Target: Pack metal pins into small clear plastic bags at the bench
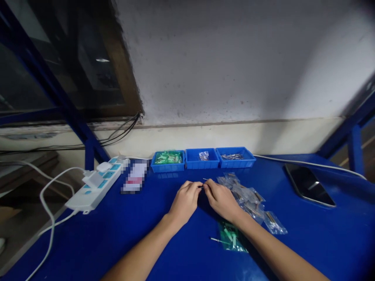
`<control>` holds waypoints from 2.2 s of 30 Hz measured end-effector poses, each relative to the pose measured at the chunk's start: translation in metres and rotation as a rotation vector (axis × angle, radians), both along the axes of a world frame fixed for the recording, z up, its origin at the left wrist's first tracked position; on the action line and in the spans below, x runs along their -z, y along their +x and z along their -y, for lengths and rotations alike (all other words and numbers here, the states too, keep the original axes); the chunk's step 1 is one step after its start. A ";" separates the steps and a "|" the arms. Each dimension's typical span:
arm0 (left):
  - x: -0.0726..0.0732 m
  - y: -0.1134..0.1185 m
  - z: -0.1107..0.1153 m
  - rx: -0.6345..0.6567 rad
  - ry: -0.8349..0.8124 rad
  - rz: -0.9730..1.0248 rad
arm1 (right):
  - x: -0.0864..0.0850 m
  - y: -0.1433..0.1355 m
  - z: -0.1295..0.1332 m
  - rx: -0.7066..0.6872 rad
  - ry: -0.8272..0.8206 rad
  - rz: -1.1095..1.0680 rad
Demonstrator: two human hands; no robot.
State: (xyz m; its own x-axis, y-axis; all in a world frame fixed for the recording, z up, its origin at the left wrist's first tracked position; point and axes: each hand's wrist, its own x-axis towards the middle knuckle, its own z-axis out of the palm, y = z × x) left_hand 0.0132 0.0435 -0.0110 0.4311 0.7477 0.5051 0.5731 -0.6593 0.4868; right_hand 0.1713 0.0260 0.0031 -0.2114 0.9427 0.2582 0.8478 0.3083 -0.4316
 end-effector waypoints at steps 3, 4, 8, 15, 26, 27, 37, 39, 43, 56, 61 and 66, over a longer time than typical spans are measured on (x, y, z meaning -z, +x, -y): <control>0.002 -0.001 -0.003 -0.063 -0.032 0.052 | 0.001 0.003 0.000 -0.079 0.033 -0.105; 0.002 -0.001 -0.004 -0.075 -0.030 0.062 | 0.001 0.004 0.000 -0.099 0.049 -0.129; 0.001 -0.003 -0.006 -0.108 -0.016 0.047 | 0.004 0.004 0.001 -0.123 0.087 -0.167; -0.005 -0.002 -0.001 -0.072 -0.039 0.034 | 0.003 0.003 0.001 -0.061 0.067 -0.144; -0.010 -0.001 -0.001 -0.022 -0.004 0.097 | 0.006 0.001 0.001 -0.110 0.079 -0.319; -0.010 -0.001 -0.001 -0.018 -0.008 0.096 | 0.007 0.002 0.001 -0.112 0.081 -0.313; -0.011 -0.002 0.002 -0.032 0.021 0.155 | 0.006 0.001 0.000 -0.024 0.088 -0.303; -0.012 -0.002 0.002 -0.051 0.027 0.164 | 0.004 0.001 0.001 -0.030 0.074 -0.314; -0.011 -0.002 0.000 -0.102 0.019 0.160 | 0.002 0.000 0.002 -0.053 0.066 -0.364; -0.006 -0.004 -0.002 -0.115 -0.147 0.142 | 0.004 0.000 0.003 -0.131 0.066 -0.359; -0.005 -0.004 -0.002 -0.114 -0.149 0.133 | 0.006 0.001 0.001 -0.173 0.089 -0.330; -0.006 -0.004 -0.001 -0.099 -0.161 0.166 | 0.008 0.002 -0.001 -0.135 0.127 -0.297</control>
State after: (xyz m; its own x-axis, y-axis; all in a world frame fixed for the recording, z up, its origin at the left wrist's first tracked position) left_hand 0.0096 0.0446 -0.0047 0.2727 0.8588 0.4337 0.5346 -0.5100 0.6738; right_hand 0.1737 0.0274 -0.0045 -0.2300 0.8676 0.4409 0.6392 0.4763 -0.6038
